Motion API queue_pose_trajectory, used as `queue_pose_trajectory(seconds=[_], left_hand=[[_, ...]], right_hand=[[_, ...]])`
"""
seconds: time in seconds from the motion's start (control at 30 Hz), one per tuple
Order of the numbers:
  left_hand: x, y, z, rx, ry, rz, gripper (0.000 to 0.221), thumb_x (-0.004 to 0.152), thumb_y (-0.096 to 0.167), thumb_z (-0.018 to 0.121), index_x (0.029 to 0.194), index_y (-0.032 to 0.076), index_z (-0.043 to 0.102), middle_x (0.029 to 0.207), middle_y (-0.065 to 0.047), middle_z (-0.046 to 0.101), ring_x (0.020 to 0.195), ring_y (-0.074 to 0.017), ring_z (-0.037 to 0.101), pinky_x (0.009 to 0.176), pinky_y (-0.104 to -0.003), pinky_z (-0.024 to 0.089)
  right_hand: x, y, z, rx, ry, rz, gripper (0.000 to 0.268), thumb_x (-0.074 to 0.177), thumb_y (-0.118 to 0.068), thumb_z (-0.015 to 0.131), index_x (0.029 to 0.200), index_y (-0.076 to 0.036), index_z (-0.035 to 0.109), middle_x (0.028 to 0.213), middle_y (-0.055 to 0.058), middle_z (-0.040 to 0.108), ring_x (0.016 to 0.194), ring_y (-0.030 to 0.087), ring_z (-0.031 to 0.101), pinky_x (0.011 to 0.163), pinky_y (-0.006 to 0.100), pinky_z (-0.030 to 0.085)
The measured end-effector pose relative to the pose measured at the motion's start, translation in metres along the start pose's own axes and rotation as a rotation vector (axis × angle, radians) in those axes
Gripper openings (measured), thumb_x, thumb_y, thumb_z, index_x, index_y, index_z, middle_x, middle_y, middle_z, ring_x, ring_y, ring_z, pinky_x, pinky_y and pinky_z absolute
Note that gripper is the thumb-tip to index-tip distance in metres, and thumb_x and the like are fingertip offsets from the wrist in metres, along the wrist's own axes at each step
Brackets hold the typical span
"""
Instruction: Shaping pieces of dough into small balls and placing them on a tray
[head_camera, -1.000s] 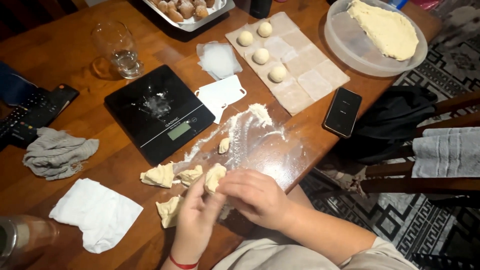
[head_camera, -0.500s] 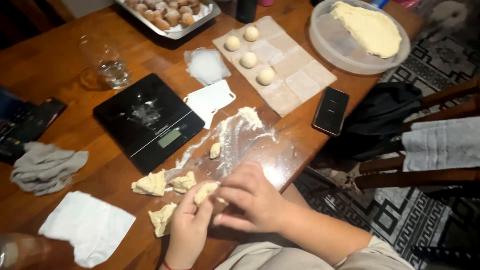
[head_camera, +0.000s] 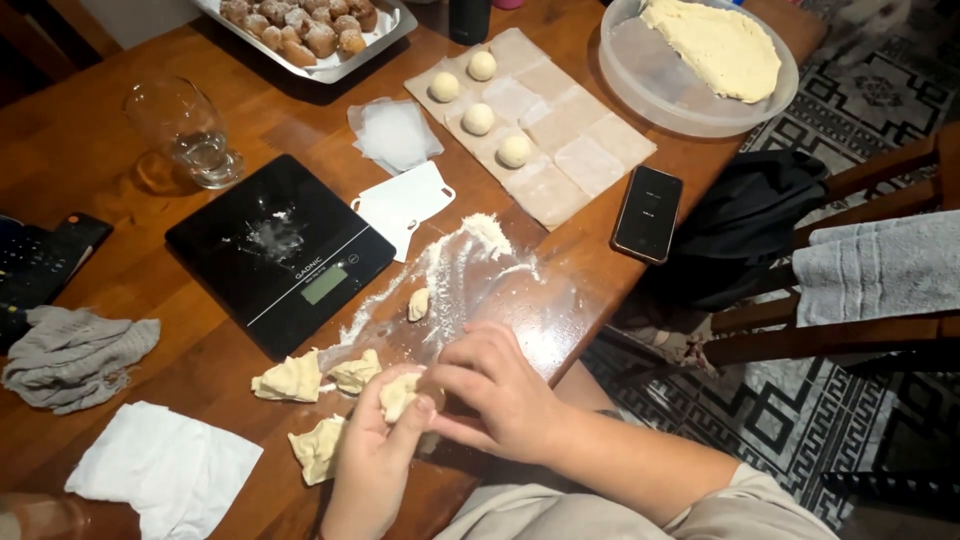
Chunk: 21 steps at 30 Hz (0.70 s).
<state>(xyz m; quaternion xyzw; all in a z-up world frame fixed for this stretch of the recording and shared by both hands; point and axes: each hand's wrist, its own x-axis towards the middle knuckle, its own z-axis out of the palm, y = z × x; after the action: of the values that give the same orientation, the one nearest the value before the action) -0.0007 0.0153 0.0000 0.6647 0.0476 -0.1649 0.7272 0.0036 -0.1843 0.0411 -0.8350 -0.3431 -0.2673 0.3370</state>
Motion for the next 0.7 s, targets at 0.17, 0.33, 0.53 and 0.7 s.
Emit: queue_pose_trajectory(seconds=[0.17, 0.33, 0.53, 0.7], left_hand=[[-0.005, 0.022, 0.007, -0.099, 0.062, -0.098, 0.042, 0.099, 0.009, 0.066, 0.141, 0.005, 0.072, 0.125, -0.017, 0.084, 0.103, -0.024, 0.081, 0.091, -0.036, 0.066], [-0.005, 0.02, 0.004, 0.076, -0.028, 0.141, 0.052, 0.105, 0.023, 0.051, 0.155, 0.01, 0.057, 0.161, -0.006, 0.065, 0.135, -0.0173, 0.071, 0.104, -0.031, 0.06], [-0.004, 0.017, 0.007, -0.251, -0.106, -0.153, 0.084, 0.088, 0.045, 0.059, 0.161, 0.004, 0.052, 0.132, -0.029, 0.076, 0.105, -0.0409, 0.082, 0.089, -0.044, 0.067], [0.0, -0.006, -0.003, -0.033, 0.045, 0.018, 0.039, 0.096, 0.012, 0.076, 0.136, 0.009, 0.072, 0.081, -0.018, 0.083, 0.075, -0.0214, 0.079, 0.066, -0.03, 0.057]], right_hand=[[0.013, -0.003, -0.008, 0.251, -0.123, -0.031, 0.038, 0.112, -0.038, 0.06, 0.133, -0.006, 0.056, 0.127, 0.015, 0.064, 0.117, 0.037, 0.064, 0.115, 0.057, 0.049], [0.007, 0.002, -0.002, 0.337, -0.105, -0.046, 0.029, 0.116, -0.02, 0.052, 0.139, -0.003, 0.059, 0.139, 0.018, 0.068, 0.13, 0.037, 0.07, 0.115, 0.055, 0.059], [-0.008, 0.003, 0.009, 0.407, 0.021, 0.299, 0.024, 0.112, -0.026, 0.062, 0.124, -0.006, 0.067, 0.114, 0.013, 0.077, 0.097, 0.027, 0.076, 0.09, 0.037, 0.061], [-0.009, 0.002, 0.01, 0.761, 0.043, 0.636, 0.033, 0.11, -0.018, 0.065, 0.139, -0.005, 0.059, 0.121, 0.01, 0.071, 0.106, 0.017, 0.073, 0.095, 0.03, 0.062]])
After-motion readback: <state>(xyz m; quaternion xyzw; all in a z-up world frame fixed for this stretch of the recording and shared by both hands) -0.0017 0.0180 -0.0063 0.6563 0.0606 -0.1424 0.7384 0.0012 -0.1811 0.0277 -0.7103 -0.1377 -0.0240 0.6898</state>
